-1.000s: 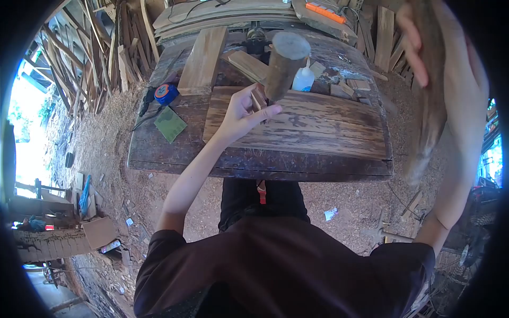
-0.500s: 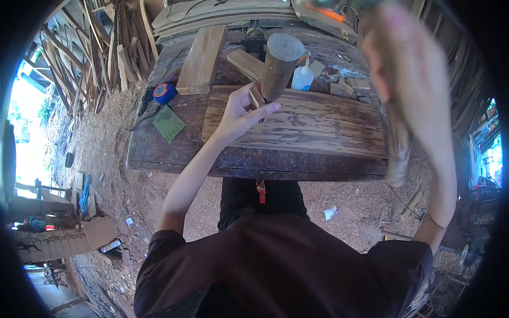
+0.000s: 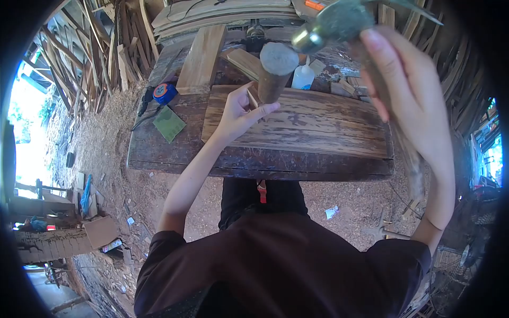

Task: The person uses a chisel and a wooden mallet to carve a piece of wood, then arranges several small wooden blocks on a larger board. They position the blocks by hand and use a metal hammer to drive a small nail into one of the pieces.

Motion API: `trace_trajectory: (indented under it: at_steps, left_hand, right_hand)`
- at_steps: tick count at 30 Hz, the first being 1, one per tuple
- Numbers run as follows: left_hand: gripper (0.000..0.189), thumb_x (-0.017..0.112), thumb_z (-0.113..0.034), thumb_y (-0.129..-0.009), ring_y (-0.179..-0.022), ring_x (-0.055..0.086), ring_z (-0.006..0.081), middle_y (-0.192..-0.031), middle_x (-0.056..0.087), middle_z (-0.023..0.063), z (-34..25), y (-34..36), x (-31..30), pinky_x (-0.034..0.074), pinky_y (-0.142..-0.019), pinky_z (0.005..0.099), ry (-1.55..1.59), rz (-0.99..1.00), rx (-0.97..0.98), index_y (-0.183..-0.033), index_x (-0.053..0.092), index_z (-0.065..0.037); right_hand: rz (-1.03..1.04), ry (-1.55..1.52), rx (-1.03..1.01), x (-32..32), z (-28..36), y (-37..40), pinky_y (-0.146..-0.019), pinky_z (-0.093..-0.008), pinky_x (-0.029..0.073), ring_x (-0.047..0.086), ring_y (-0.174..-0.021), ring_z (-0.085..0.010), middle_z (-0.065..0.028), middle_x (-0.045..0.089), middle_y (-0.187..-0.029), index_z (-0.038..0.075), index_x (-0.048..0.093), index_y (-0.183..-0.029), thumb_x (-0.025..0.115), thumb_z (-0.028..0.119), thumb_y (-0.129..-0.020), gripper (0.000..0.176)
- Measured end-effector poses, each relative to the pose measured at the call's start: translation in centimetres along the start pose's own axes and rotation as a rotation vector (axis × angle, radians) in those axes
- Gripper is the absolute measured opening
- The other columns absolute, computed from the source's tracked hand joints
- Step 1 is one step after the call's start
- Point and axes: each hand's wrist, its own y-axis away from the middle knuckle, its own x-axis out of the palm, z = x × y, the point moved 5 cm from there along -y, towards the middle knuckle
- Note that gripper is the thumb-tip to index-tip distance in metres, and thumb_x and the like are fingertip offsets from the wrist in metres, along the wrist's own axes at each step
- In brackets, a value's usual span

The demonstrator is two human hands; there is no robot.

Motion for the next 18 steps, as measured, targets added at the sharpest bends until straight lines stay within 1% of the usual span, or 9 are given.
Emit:
trace_trajectory:
  at_steps: [3,6,8,9,11,13,14,16,18]
  left_hand:
    - [0.03,0.076,-0.008,-0.085,-0.072,0.061,0.0011,-0.086,0.069,0.0015,-0.7,-0.1,0.3,0.046,-0.061,0.0173,0.014,-0.004,0.004,-0.108,0.06,0.0]
    - [0.031,0.076,-0.008,-0.085,-0.074,0.061,0.0014,-0.087,0.07,0.0018,-0.6,0.0,0.2,0.047,-0.063,0.0177,0.014,0.01,0.017,-0.109,0.059,0.001]
    - [0.032,0.076,-0.008,-0.085,-0.074,0.061,0.0015,-0.088,0.07,0.0019,-0.2,0.2,-0.1,0.047,-0.063,0.0178,-0.028,0.021,-0.001,-0.11,0.059,0.001]
    - [0.033,0.076,-0.008,-0.085,-0.074,0.061,0.0016,-0.088,0.07,0.002,0.0,0.2,-0.2,0.047,-0.063,0.018,-0.07,0.032,-0.017,-0.111,0.059,0.001]
    - [0.033,0.076,-0.01,-0.085,-0.074,0.062,0.002,-0.088,0.07,0.0033,-0.1,0.2,0.1,0.048,-0.064,0.019,-0.061,0.028,-0.01,-0.11,0.058,0.001]
    - [0.033,0.076,-0.012,-0.085,-0.075,0.063,0.0025,-0.088,0.071,0.0047,-0.2,0.0,0.1,0.05,-0.064,0.02,-0.055,0.019,0.006,-0.109,0.057,0.002]
    - [0.033,0.077,-0.013,-0.085,-0.075,0.062,0.0022,-0.088,0.071,0.0044,-0.1,0.0,0.1,0.05,-0.065,0.0198,-0.078,0.029,0.016,-0.108,0.058,0.002]
    - [0.033,0.077,-0.013,-0.085,-0.075,0.062,0.0019,-0.088,0.071,0.0042,-0.3,0.0,0.1,0.05,-0.065,0.0196,-0.104,0.037,0.027,-0.107,0.058,0.002]
    - [0.033,0.078,-0.014,-0.084,-0.076,0.062,0.002,-0.088,0.07,0.0039,-0.8,0.1,0.1,0.05,-0.066,0.0196,0.085,-0.028,-0.005,-0.106,0.059,0.001]
  right_hand:
    - [-0.191,-0.003,-0.062,-2.1,0.6,0.2,-0.044,-0.0185,0.031,0.041,-0.047,-0.0034,0.0006,0.051,-0.068,-0.002,0.06,-0.113,0.039,0.042,-0.105,0.049]
    - [-0.22,-0.024,-0.162,-2.4,0.4,0.2,-0.043,-0.0186,0.03,0.041,-0.047,-0.0028,0.0005,0.052,-0.069,-0.002,0.061,-0.113,0.039,0.041,-0.105,0.049]
    - [-0.239,-0.162,-0.063,-1.1,-0.3,0.7,-0.042,-0.0196,0.03,0.041,-0.045,-0.003,0.0021,0.052,-0.066,-0.001,0.063,-0.11,0.048,0.039,-0.103,0.044]
    - [-0.162,-0.086,0.031,-0.5,-0.9,0.8,-0.041,-0.0198,0.031,0.043,-0.044,-0.003,0.0044,0.051,-0.062,0.0,0.065,-0.102,0.068,0.031,-0.093,0.032]
    - [-0.094,-0.117,0.04,1.7,-0.3,0.6,-0.043,-0.0193,0.033,0.046,-0.046,-0.0027,0.0058,0.051,-0.06,0.002,0.066,-0.093,0.083,0.021,-0.078,0.03]
    - [-0.112,-0.045,-0.022,2.7,-1.2,0.0,-0.044,-0.019,0.036,0.049,-0.048,-0.0023,0.0051,0.053,-0.06,0.002,0.066,-0.094,0.089,0.018,-0.07,0.036]
    - [-0.137,-0.035,-0.123,3.3,-1.4,-0.7,-0.043,-0.0191,0.036,0.048,-0.047,-0.0021,0.0048,0.054,-0.06,0.001,0.067,-0.098,0.089,0.019,-0.07,0.04]
    - [-0.109,-0.15,-0.062,4.9,-1.0,-1.8,-0.042,-0.0189,0.036,0.048,-0.046,-0.002,0.005,0.054,-0.06,0.001,0.067,-0.099,0.089,0.019,-0.07,0.04]
    - [-0.04,-0.341,0.001,6.4,-1.7,-2.9,-0.04,-0.0185,0.035,0.047,-0.043,-0.0018,0.0045,0.056,-0.061,0.0,0.066,-0.098,0.088,0.018,-0.072,0.038]
